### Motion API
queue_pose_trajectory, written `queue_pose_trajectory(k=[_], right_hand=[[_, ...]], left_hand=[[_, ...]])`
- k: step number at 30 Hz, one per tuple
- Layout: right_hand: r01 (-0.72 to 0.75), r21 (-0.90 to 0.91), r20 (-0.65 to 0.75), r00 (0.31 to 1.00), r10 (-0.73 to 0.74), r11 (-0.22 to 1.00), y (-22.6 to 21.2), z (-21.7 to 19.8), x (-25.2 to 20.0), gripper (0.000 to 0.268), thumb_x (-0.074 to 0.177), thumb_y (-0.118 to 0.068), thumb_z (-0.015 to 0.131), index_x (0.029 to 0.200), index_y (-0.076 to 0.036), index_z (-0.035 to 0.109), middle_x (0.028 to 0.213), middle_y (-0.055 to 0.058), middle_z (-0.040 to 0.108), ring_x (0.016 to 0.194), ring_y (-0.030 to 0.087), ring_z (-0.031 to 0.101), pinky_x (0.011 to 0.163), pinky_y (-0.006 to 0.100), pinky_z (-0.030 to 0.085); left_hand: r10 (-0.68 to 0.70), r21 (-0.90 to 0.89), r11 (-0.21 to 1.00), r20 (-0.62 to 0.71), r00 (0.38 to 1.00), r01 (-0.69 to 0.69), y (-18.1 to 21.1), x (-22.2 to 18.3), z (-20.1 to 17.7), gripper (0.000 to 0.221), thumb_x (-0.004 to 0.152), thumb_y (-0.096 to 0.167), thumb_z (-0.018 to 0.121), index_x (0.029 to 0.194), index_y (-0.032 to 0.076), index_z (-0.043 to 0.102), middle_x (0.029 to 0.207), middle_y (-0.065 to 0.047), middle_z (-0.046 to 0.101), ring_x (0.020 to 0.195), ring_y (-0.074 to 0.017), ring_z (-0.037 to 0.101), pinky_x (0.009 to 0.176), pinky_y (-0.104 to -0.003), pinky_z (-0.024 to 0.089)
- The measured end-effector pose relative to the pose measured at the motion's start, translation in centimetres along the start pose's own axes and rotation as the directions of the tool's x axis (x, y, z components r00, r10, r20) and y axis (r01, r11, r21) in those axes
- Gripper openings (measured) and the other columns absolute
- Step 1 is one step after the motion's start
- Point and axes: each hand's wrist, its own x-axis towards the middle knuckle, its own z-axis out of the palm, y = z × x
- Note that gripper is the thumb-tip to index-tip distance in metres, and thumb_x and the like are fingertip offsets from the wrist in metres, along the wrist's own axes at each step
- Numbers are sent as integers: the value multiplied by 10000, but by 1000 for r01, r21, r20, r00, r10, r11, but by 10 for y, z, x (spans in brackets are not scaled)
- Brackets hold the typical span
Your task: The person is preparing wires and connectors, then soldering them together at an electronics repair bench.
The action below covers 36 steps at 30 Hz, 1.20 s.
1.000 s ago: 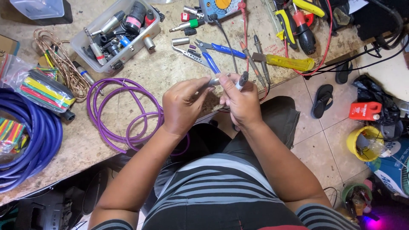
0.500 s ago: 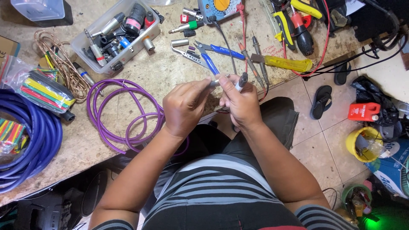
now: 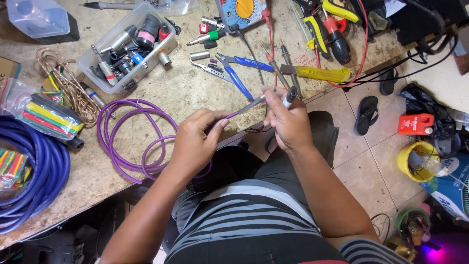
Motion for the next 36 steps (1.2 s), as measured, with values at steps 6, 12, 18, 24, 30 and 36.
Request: queue_pose_trajectory(k=[6,12,18,24,30,36], right_hand=[[-177,126,-8,984,180,976,4,-61,-37,701,1000,-630,481,1247,5,642,705,41,593,480,57,512,548,213,567],[-528,282,25,839,544,801,48,-97,-56,533,1007,-543,518,936,-49,709,619,90,585,600,202,594,653,352,570],[-567,274,78,818,570,777,44,-88,-55,578,960,-578,519,857,-34,685,642,57,477,600,194,560,558,338,552],[-580,290,82,807,584,761,35,-76,-48,480,886,-511,495,767,-60,608,566,68,405,472,174,450,398,275,399],[-586,257,85,806,586,769,52,-77,-46,491,864,-495,472,721,-36,572,554,44,330,437,149,407,362,254,340],[-567,265,82,819,568,780,40,-65,-45,491,873,-501,469,744,-39,573,574,41,349,473,149,444,394,241,335]], left_hand=[[-15,-142,989,101,995,29,24,5,27,132,964,169,719,1066,142,797,887,-108,744,861,-334,745,781,-402,587],[-27,-194,979,177,984,61,42,13,51,144,915,144,768,1054,130,802,887,-117,747,822,-323,742,732,-389,593],[-108,-206,968,179,978,144,32,13,64,148,907,163,789,1053,146,806,902,-86,757,825,-237,733,723,-335,582],[-206,-293,917,229,951,269,28,15,72,144,931,163,770,1064,123,802,813,-67,749,781,-156,726,721,-297,575],[-275,-329,880,236,932,343,26,15,75,152,922,172,781,1056,105,803,801,-69,768,771,-137,729,704,-283,571],[-330,-289,870,260,907,399,23,14,78,165,916,223,788,1063,152,813,768,-45,778,700,-103,708,637,-246,555]])
